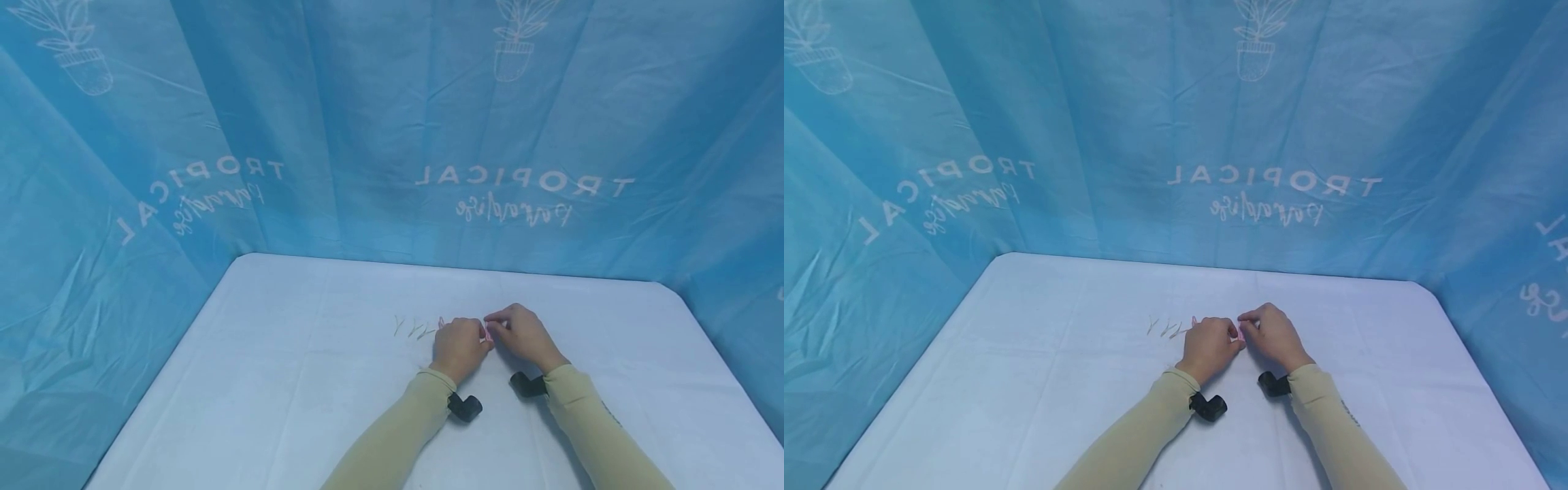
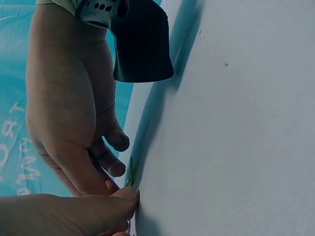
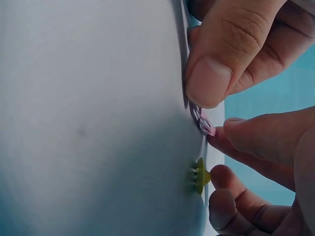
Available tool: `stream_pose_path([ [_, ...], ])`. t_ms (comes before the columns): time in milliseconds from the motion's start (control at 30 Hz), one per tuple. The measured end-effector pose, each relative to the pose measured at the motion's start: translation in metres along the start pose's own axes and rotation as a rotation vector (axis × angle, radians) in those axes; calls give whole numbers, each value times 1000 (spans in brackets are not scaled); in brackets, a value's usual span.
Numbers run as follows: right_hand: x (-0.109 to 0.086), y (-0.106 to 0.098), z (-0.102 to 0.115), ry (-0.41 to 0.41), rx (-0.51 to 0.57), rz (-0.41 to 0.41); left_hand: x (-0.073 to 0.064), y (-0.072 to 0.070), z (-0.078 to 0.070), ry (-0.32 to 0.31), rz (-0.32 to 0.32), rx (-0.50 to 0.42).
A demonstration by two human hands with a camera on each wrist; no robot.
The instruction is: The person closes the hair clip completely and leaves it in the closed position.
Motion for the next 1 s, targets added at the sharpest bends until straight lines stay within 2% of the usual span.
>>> stream_pose_path([
  [233,0,-3,0,29,15,-29,-3,-5,3,18,-6,-8],
  [500,-1,-9,5,32,34,-54,-10,-24,11,26,-74,-39],
  [1000,-4,-8,14,14,82,-67,-19,-47,33,-10,-103,-103],
])
Point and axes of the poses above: each hand's wrist, its own x-axis towards the middle knuckle, its own y-axis out of the palm, z = x × y, the point moved 7 cm from there along x, towards the middle knuckle, and after that the axes turned 2 degrees about -z, right-handed, at the moved point
